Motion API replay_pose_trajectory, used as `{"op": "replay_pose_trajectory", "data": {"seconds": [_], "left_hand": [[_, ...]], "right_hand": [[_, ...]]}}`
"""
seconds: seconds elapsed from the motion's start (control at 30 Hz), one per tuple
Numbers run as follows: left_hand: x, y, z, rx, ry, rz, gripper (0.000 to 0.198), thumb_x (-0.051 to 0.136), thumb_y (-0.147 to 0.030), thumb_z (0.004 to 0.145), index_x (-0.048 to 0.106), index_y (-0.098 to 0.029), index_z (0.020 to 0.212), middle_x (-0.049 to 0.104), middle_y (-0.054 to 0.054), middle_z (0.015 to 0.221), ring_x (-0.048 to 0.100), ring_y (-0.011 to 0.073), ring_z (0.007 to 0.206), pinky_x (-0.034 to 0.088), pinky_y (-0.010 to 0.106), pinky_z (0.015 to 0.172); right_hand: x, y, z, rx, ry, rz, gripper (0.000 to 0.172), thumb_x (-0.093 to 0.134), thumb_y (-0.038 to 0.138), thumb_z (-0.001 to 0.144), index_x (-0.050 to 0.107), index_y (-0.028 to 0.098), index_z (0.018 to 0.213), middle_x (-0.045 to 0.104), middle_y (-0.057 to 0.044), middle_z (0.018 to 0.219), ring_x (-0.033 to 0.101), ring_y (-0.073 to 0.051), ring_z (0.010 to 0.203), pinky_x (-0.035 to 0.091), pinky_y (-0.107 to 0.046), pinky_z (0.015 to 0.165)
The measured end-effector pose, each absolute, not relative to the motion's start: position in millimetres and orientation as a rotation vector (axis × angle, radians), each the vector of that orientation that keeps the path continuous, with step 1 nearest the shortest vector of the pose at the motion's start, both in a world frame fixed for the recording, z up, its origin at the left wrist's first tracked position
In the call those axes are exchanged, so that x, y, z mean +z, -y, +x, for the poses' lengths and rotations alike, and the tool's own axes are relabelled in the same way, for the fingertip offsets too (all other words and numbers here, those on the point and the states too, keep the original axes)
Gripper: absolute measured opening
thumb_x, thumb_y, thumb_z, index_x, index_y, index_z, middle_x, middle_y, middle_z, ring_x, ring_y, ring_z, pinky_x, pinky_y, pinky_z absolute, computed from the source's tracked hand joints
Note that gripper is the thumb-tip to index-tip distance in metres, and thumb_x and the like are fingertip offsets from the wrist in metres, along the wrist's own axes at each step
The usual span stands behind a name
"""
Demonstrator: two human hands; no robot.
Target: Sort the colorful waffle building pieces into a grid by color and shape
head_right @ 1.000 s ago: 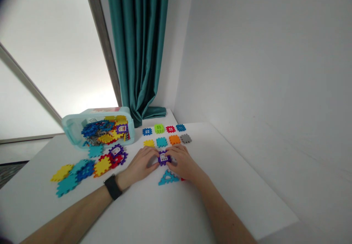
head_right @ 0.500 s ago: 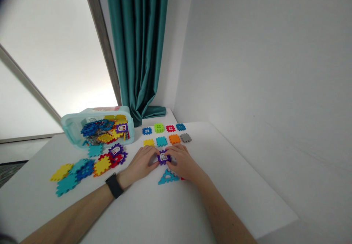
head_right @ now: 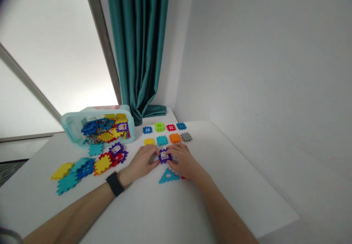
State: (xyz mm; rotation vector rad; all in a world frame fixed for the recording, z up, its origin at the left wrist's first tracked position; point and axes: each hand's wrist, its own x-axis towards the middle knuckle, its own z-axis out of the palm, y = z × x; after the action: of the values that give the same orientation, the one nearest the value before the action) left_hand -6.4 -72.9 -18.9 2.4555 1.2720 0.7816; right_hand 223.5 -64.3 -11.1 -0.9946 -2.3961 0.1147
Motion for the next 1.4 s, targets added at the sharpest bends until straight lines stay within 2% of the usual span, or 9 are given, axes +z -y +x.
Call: {"op": "replay_pose_trajectory", "data": {"seconds": [0.43,0.63,1.0,1.23,1.4], "left_hand": [[-16.5,74.2,-6.3,0.777,-1.272,2.461,0.015,0.067,-0.02,0.085,0.057,-0.023,0.095,0.068,0.004,0.105,0.06,0.0257,0.104,0.045,0.039,0.089],[-15.2,76.6,-9.0,0.848,-1.253,2.431,0.025,0.071,-0.021,0.083,0.058,-0.023,0.103,0.068,0.005,0.112,0.061,0.0266,0.108,0.047,0.04,0.088],[-5.3,77.9,-22.7,1.013,-1.255,2.349,0.02,0.065,-0.022,0.087,0.06,-0.022,0.106,0.069,0.006,0.108,0.063,0.0253,0.105,0.047,0.04,0.089],[8.1,91.3,-41.4,0.947,-1.279,2.39,0.009,0.056,-0.021,0.091,0.063,-0.021,0.097,0.072,0.006,0.101,0.065,0.0234,0.098,0.047,0.036,0.084],[18.9,103.7,-71.4,0.92,-1.356,2.399,0.011,0.053,-0.021,0.093,0.063,-0.02,0.091,0.073,0.005,0.096,0.066,0.0221,0.093,0.045,0.035,0.083]], "right_hand": [[-12.7,66.2,221.9,0.105,2.404,-1.035,0.026,0.067,0.016,0.082,0.067,0.025,0.106,0.069,-0.007,0.122,0.059,-0.028,0.118,0.045,-0.05,0.105],[-10.2,68.4,223.2,0.11,2.368,-1.046,0.029,0.068,0.016,0.082,0.067,0.025,0.11,0.066,-0.009,0.128,0.058,-0.029,0.122,0.044,-0.052,0.107],[-2.7,68.7,223.6,0.27,2.263,-1.014,0.02,0.056,0.019,0.092,0.064,0.023,0.109,0.071,-0.009,0.116,0.062,-0.026,0.115,0.045,-0.05,0.105],[6.5,76.0,203.8,0.327,2.286,-0.97,0.019,0.052,0.022,0.094,0.064,0.023,0.109,0.071,-0.008,0.111,0.064,-0.025,0.11,0.047,-0.048,0.103],[17.3,80.1,185.0,0.311,2.374,-0.937,0.018,0.052,0.021,0.094,0.065,0.023,0.107,0.071,-0.008,0.11,0.064,-0.024,0.106,0.046,-0.046,0.101]]}}
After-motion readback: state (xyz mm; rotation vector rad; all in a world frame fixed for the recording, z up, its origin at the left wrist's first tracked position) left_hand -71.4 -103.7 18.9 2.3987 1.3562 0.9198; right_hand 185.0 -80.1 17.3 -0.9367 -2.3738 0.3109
